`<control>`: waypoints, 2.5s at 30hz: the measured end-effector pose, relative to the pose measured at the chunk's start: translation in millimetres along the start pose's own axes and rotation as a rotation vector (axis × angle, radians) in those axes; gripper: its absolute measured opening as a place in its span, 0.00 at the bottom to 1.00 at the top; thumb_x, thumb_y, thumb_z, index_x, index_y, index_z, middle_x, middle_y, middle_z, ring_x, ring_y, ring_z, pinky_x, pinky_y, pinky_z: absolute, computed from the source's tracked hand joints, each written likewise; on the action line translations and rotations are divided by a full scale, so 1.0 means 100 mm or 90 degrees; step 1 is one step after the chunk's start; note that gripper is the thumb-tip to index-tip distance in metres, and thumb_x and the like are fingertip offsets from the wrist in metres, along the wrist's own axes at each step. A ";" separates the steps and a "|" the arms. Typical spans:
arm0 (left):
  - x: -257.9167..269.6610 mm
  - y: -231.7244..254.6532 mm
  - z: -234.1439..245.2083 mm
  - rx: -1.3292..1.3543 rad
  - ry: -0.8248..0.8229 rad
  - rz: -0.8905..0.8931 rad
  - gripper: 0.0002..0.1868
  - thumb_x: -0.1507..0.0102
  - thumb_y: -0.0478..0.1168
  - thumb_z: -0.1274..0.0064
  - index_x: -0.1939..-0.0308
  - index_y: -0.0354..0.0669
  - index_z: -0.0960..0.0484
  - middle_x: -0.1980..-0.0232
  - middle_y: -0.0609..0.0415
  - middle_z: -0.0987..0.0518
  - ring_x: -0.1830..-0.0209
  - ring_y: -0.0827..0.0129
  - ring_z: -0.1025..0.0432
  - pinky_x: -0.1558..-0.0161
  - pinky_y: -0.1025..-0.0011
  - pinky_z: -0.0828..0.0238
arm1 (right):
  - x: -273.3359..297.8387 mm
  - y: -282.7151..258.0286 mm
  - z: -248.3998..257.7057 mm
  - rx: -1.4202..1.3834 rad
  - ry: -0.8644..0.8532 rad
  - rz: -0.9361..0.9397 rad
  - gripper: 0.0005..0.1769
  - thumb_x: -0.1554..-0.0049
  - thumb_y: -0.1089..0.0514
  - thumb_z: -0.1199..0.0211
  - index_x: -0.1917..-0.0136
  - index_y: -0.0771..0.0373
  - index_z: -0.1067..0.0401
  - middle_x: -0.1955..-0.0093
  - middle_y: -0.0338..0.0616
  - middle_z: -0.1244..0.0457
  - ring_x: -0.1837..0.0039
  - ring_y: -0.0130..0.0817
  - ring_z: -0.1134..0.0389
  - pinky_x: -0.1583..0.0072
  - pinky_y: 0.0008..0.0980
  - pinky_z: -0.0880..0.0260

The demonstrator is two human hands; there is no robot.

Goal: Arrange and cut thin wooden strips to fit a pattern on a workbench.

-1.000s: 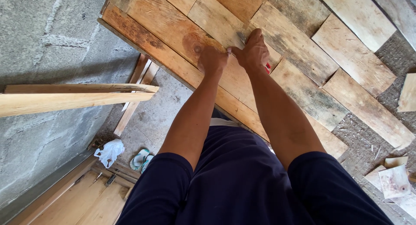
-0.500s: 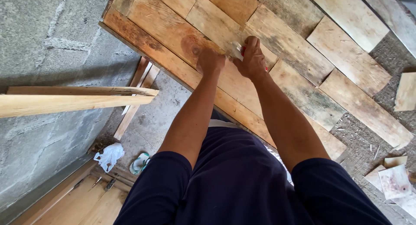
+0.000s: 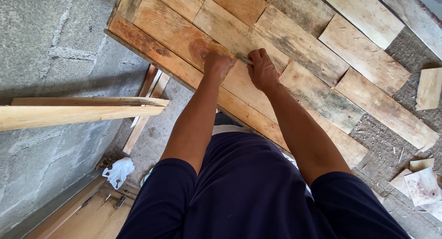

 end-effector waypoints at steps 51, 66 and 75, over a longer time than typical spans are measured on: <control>1.11 0.13 -0.57 0.006 -0.189 -0.369 0.02 0.37 0.30 0.42 0.60 0.35 0.18 0.64 0.56 0.17 0.65 0.79 0.25 0.62 0.79 0.26 | 0.41 0.04 0.45 -0.273 0.030 -0.170 0.22 0.42 0.65 0.32 0.38 0.67 0.37 0.49 0.45 0.32 0.46 0.29 0.29 0.45 0.31 0.28; 1.51 0.15 -1.01 -0.165 -0.214 -0.398 0.03 0.36 0.33 0.41 0.60 0.37 0.18 0.65 0.56 0.18 0.67 0.78 0.27 0.63 0.75 0.28 | 1.01 0.08 0.79 -0.200 0.119 -0.234 0.33 0.46 0.61 0.31 0.32 0.65 0.41 0.53 0.49 0.32 0.57 0.36 0.31 0.54 0.36 0.30; 1.62 0.15 -1.20 -0.182 -0.207 -0.419 0.03 0.34 0.33 0.43 0.59 0.37 0.18 0.64 0.56 0.17 0.64 0.75 0.23 0.62 0.73 0.25 | 1.26 0.07 0.98 -0.151 0.213 -0.112 0.36 0.45 0.62 0.29 0.29 0.67 0.44 0.41 0.55 0.34 0.54 0.41 0.29 0.54 0.38 0.29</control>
Point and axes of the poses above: each hand's wrist, its own x-axis away from the middle knuckle, its own z-axis out of the back of the hand, y = z × x, the point moved 7 cm from there along -x, towards the middle knuckle
